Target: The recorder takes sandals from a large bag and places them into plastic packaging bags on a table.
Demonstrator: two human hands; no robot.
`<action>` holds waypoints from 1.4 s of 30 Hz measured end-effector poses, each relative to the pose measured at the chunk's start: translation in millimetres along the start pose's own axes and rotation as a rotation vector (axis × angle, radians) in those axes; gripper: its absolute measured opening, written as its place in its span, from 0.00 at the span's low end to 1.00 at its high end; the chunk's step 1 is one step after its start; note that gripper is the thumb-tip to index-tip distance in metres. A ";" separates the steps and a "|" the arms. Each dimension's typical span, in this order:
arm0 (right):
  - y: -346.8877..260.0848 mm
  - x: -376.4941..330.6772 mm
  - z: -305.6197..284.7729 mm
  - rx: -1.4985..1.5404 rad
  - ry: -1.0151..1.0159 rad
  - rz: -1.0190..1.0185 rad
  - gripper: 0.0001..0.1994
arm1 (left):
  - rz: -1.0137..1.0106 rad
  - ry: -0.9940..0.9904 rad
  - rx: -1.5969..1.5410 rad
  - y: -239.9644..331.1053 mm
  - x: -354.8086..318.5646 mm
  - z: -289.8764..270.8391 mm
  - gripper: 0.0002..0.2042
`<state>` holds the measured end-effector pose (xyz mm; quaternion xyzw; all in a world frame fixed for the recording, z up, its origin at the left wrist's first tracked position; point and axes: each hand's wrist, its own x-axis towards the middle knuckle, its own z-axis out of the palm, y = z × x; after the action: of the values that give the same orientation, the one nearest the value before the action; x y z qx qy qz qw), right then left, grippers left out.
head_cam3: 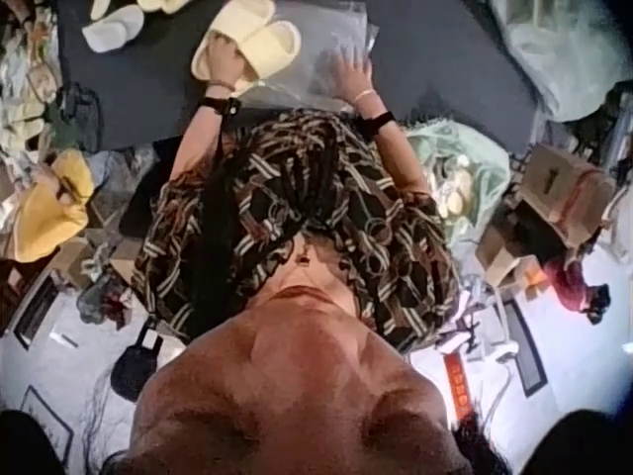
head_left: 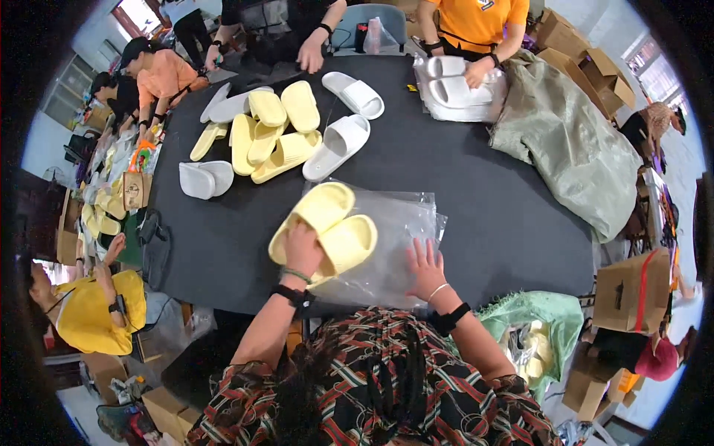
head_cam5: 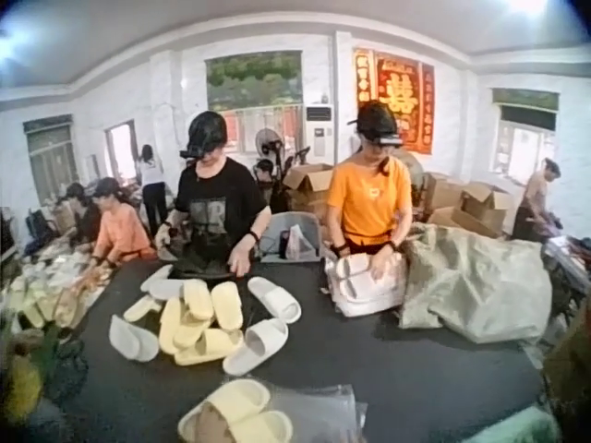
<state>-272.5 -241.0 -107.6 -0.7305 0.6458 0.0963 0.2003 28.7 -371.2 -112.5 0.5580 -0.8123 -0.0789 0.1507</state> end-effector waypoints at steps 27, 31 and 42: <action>7.1 -9.6 41.6 0.096 -0.095 -0.057 0.54 | -0.124 0.086 0.115 -15.5 176.7 -77.4 0.08; 12.9 -8.9 47.5 0.070 -0.076 -0.052 0.54 | -0.390 0.255 0.190 -46.9 202.1 -117.6 0.20; 22.8 -13.9 31.8 0.183 0.102 0.136 0.53 | -0.454 -0.127 0.076 -6.5 16.9 5.2 0.26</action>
<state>-293.2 -217.1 -134.5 -0.6675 0.7093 0.0131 0.2262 27.1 -389.5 -116.7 0.7255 -0.6762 -0.1148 0.0566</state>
